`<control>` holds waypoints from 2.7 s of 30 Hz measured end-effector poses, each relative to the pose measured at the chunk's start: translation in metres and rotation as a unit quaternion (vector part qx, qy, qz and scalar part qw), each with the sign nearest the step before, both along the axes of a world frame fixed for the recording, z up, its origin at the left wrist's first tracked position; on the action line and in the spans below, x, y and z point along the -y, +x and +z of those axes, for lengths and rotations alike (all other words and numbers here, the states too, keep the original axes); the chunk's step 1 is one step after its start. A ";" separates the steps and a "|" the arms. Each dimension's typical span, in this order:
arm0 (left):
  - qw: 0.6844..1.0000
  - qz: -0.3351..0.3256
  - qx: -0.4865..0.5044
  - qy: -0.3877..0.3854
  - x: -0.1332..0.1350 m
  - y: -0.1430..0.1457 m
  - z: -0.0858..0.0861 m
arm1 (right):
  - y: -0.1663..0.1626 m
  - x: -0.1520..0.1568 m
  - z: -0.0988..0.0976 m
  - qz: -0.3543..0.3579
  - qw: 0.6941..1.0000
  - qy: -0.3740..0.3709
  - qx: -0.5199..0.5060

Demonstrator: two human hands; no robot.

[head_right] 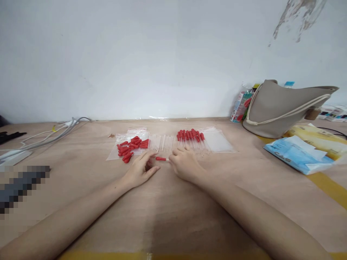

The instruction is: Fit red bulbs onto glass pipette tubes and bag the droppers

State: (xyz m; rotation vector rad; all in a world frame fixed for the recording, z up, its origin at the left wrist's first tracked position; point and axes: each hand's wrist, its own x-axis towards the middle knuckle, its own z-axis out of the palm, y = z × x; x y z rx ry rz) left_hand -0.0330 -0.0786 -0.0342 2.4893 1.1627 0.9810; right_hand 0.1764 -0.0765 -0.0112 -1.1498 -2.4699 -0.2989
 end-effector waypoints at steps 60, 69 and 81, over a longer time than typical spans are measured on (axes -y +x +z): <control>0.933 0.281 -0.205 0.097 -0.056 -0.061 0.023 | -0.046 -0.071 -0.007 -0.322 0.937 -0.066 -0.117; 0.937 0.291 -0.171 0.095 -0.052 -0.058 0.033 | -0.024 -0.036 -0.036 -0.160 0.970 0.029 -0.183; 1.000 -0.013 -0.004 0.024 0.001 0.009 -0.004 | 0.024 0.005 -0.037 0.058 0.972 0.006 -0.226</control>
